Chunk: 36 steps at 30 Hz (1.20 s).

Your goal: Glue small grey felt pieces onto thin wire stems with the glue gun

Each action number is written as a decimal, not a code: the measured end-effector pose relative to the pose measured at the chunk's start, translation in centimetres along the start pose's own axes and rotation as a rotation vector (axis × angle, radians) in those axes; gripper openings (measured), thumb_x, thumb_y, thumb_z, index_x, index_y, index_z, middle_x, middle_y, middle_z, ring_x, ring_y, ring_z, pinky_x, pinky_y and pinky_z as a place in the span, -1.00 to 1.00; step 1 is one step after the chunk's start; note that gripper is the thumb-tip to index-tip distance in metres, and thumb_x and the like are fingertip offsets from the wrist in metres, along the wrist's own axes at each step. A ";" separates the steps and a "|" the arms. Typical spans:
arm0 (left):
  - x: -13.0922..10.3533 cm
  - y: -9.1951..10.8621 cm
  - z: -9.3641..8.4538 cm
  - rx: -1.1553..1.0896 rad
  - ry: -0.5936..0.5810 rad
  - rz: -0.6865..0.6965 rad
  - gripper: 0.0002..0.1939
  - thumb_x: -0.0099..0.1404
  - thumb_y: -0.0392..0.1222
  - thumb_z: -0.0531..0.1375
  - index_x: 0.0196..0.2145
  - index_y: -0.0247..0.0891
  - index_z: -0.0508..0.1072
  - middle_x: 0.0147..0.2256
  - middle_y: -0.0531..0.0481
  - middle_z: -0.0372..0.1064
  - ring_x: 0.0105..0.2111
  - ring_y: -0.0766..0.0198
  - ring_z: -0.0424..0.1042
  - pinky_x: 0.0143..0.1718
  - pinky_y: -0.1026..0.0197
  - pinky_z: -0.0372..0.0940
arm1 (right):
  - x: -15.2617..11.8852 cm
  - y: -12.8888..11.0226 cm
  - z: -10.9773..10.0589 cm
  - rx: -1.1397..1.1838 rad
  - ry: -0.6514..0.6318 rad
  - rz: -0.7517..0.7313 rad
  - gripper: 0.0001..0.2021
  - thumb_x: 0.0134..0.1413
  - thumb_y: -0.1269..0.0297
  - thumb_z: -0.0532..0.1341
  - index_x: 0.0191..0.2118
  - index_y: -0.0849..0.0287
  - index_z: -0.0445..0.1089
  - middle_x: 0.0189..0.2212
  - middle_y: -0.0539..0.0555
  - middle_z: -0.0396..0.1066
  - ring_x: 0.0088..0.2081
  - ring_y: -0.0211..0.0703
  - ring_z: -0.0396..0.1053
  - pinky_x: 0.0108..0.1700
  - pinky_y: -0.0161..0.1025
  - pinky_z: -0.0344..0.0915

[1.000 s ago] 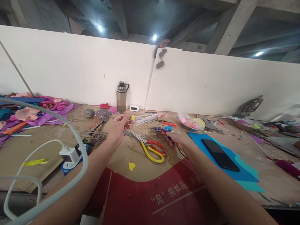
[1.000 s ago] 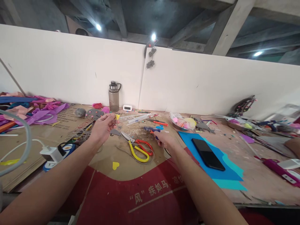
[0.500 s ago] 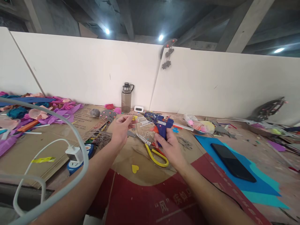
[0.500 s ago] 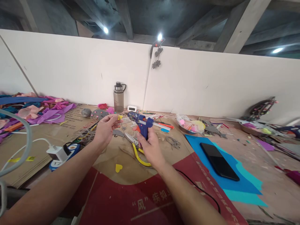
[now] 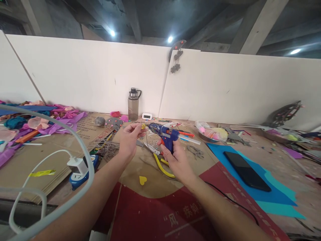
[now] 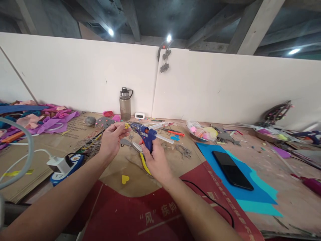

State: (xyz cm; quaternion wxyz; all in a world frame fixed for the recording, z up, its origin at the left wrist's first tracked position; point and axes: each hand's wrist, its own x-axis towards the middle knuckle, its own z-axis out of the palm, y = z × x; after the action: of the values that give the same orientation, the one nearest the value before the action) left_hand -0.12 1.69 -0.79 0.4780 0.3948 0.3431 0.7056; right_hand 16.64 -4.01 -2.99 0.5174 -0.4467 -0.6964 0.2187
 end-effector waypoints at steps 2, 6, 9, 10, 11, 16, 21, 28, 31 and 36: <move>0.0 -0.1 0.0 0.007 0.000 0.014 -0.74 -0.03 -0.09 0.37 -0.44 -0.30 0.46 -0.48 0.04 0.45 -0.42 0.28 0.51 -0.38 0.27 0.34 | 0.0 -0.2 0.0 0.036 -0.028 0.025 -0.76 0.21 0.12 0.07 -0.09 0.13 0.27 -0.23 0.11 0.45 -0.30 -0.11 0.38 -0.31 -0.20 0.30; 0.2 -0.3 -0.1 0.037 -0.014 0.057 -0.76 0.00 -0.09 0.36 -0.42 -0.29 0.48 -0.48 0.05 0.45 -0.43 0.30 0.50 -0.37 0.27 0.35 | -0.1 -0.7 0.1 0.053 -0.043 0.046 -0.77 0.20 0.13 0.07 -0.10 0.13 0.26 -0.21 0.12 0.44 -0.23 -0.09 0.37 -0.21 -0.16 0.30; 0.2 -0.6 -0.2 0.059 -0.029 0.083 -0.77 0.03 -0.07 0.34 -0.41 -0.28 0.49 -0.47 0.03 0.47 -0.43 0.31 0.49 -0.36 0.26 0.36 | -0.3 -0.9 0.2 0.031 -0.037 0.025 -0.79 0.21 0.14 0.06 -0.12 0.12 0.26 -0.20 0.10 0.42 -0.20 -0.10 0.37 -0.13 -0.14 0.29; 0.2 -0.6 -0.2 0.064 -0.033 0.087 -0.77 0.04 -0.07 0.34 -0.41 -0.28 0.49 -0.46 0.02 0.48 -0.43 0.31 0.49 -0.36 0.26 0.36 | -0.3 -0.9 0.2 0.023 -0.035 0.020 -0.79 0.22 0.15 0.06 -0.11 0.12 0.26 -0.20 0.10 0.42 -0.19 -0.10 0.36 -0.11 -0.13 0.28; 0.1 -0.6 -0.2 0.067 -0.035 0.090 -0.77 0.04 -0.08 0.34 -0.41 -0.28 0.49 -0.46 0.02 0.48 -0.44 0.32 0.48 -0.36 0.26 0.37 | -0.4 -0.9 0.2 0.016 -0.032 0.016 -0.78 0.22 0.15 0.06 -0.10 0.12 0.26 -0.20 0.10 0.42 -0.19 -0.10 0.36 -0.09 -0.12 0.28; 0.1 -0.5 -0.1 0.056 -0.019 0.106 -0.78 0.04 -0.08 0.34 -0.42 -0.28 0.49 -0.47 0.03 0.48 -0.45 0.31 0.49 -0.37 0.27 0.37 | -0.5 -0.2 0.4 0.013 -0.017 0.023 -0.75 0.22 0.11 0.07 -0.10 0.14 0.26 -0.19 0.11 0.42 -0.18 -0.08 0.37 -0.05 -0.08 0.28; 0.1 -0.5 -0.1 0.048 -0.015 0.106 -0.77 0.04 -0.08 0.34 -0.42 -0.29 0.49 -0.49 0.02 0.47 -0.44 0.29 0.51 -0.38 0.26 0.38 | -0.5 -0.1 0.3 0.031 -0.001 0.031 -0.73 0.21 0.09 0.07 -0.11 0.15 0.26 -0.19 0.13 0.42 -0.19 -0.07 0.37 -0.07 -0.06 0.29; 0.0 -0.6 0.0 0.050 -0.013 0.106 -0.77 0.02 -0.08 0.35 -0.43 -0.28 0.49 -0.49 0.02 0.47 -0.46 0.30 0.49 -0.40 0.26 0.38 | -0.6 -0.8 0.3 -0.003 -0.008 0.000 -0.75 0.22 0.12 0.07 -0.10 0.15 0.28 -0.20 0.12 0.42 -0.17 -0.07 0.36 -0.04 -0.06 0.27; -0.1 -0.6 0.0 0.045 -0.014 0.104 -0.77 0.01 -0.08 0.35 -0.43 -0.28 0.49 -0.49 0.03 0.47 -0.46 0.30 0.49 -0.40 0.26 0.38 | -0.6 -0.8 0.3 -0.014 -0.001 -0.016 -0.75 0.22 0.12 0.06 -0.10 0.16 0.27 -0.20 0.12 0.43 -0.17 -0.07 0.37 -0.05 -0.06 0.28; 0.0 -0.8 0.0 0.053 -0.022 0.105 -0.77 0.02 -0.07 0.35 -0.42 -0.28 0.50 -0.47 0.02 0.48 -0.45 0.31 0.49 -0.39 0.25 0.39 | -0.6 -0.6 0.5 -0.037 0.004 -0.040 -0.73 0.22 0.11 0.06 -0.08 0.16 0.27 -0.16 0.15 0.42 -0.13 -0.05 0.37 -0.03 -0.04 0.27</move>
State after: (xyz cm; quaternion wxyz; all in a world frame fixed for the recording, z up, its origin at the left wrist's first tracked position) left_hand 0.20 1.94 -1.44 0.4334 0.4325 0.3356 0.7159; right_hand 16.01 -4.78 -3.03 0.5149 -0.4424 -0.7081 0.1945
